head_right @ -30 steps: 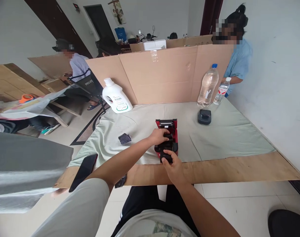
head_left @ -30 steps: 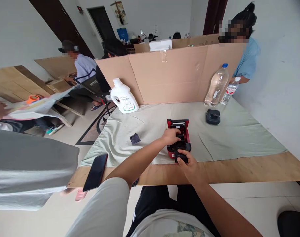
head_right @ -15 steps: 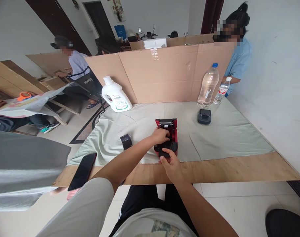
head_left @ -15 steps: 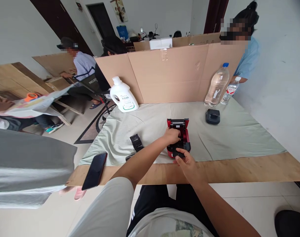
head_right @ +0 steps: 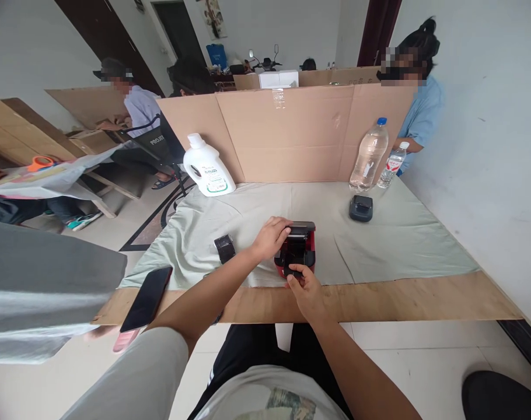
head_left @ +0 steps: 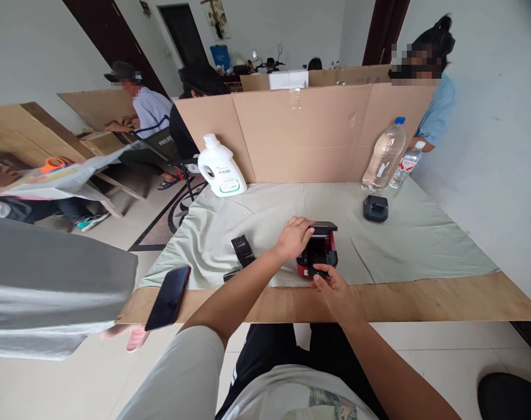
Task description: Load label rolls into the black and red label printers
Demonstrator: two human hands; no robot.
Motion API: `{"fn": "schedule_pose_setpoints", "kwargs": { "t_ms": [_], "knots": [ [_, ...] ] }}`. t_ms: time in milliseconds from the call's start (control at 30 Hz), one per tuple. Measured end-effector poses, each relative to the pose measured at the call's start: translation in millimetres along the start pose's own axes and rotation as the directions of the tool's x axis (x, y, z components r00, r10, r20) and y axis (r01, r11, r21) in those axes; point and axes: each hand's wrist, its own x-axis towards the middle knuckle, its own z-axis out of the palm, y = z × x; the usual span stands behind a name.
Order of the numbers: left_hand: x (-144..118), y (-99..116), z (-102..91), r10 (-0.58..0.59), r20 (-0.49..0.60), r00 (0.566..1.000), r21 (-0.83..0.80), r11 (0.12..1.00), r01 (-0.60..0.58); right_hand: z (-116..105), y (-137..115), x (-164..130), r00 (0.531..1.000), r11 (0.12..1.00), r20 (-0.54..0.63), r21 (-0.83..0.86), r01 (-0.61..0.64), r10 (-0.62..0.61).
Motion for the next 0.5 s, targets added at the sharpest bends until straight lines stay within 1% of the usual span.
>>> {"fn": "schedule_pose_setpoints", "kwargs": {
  "t_ms": [67,133,200,233,267,300,367,400,433,467,500],
  "knots": [
    [-18.0,5.2,4.3,0.027,0.005,1.000,-0.005,1.000,-0.027,-1.8,0.7,0.0,1.000,1.000,0.001,-0.024,0.008,-0.008],
    [-34.0,10.1,6.8,0.037,0.042,0.998,0.018,0.999,-0.038,-4.9,1.8,0.7,0.999,0.996,0.005,-0.077,0.037,-0.037],
    [-45.2,13.2,7.4,0.048,0.110,0.993,0.051,0.997,-0.054,-9.6,1.7,1.9,0.996,0.972,0.000,-0.217,0.092,-0.094],
    [-48.6,13.8,7.1,0.062,0.147,0.987,0.065,0.995,-0.072,-12.5,0.9,3.0,0.989,0.934,-0.015,-0.331,0.137,-0.150],
    [-50.7,14.0,6.6,0.081,0.182,0.980,0.076,0.992,-0.096,-15.6,-0.2,4.7,0.973,0.864,-0.026,-0.465,0.190,-0.228],
    [-51.5,13.8,6.0,0.101,0.214,0.972,0.089,0.989,-0.122,-18.9,-1.7,7.2,0.948,0.761,-0.020,-0.602,0.243,-0.319],
    [-50.6,13.2,5.3,0.137,0.266,0.954,0.126,0.976,-0.175,-25.6,-5.1,15.2,0.883,0.496,0.050,-0.812,0.309,-0.467],
    [-49.5,13.3,5.4,0.143,0.286,0.948,0.154,0.969,-0.193,-28.8,-6.8,20.7,0.860,0.374,0.099,-0.871,0.318,-0.501],
    [-48.4,13.7,5.9,0.140,0.301,0.943,0.185,0.962,-0.202,-31.8,-8.3,26.7,0.851,0.274,0.143,-0.909,0.315,-0.505],
    [-47.4,14.4,6.6,0.129,0.310,0.942,0.215,0.955,-0.202,-34.5,-9.7,32.9,0.854,0.195,0.176,-0.932,0.304,-0.490],
    [-46.8,15.4,7.6,0.118,0.315,0.942,0.237,0.951,-0.199,-36.7,-11.0,38.8,0.860,0.136,0.200,-0.946,0.294,-0.469]
  ]
}}
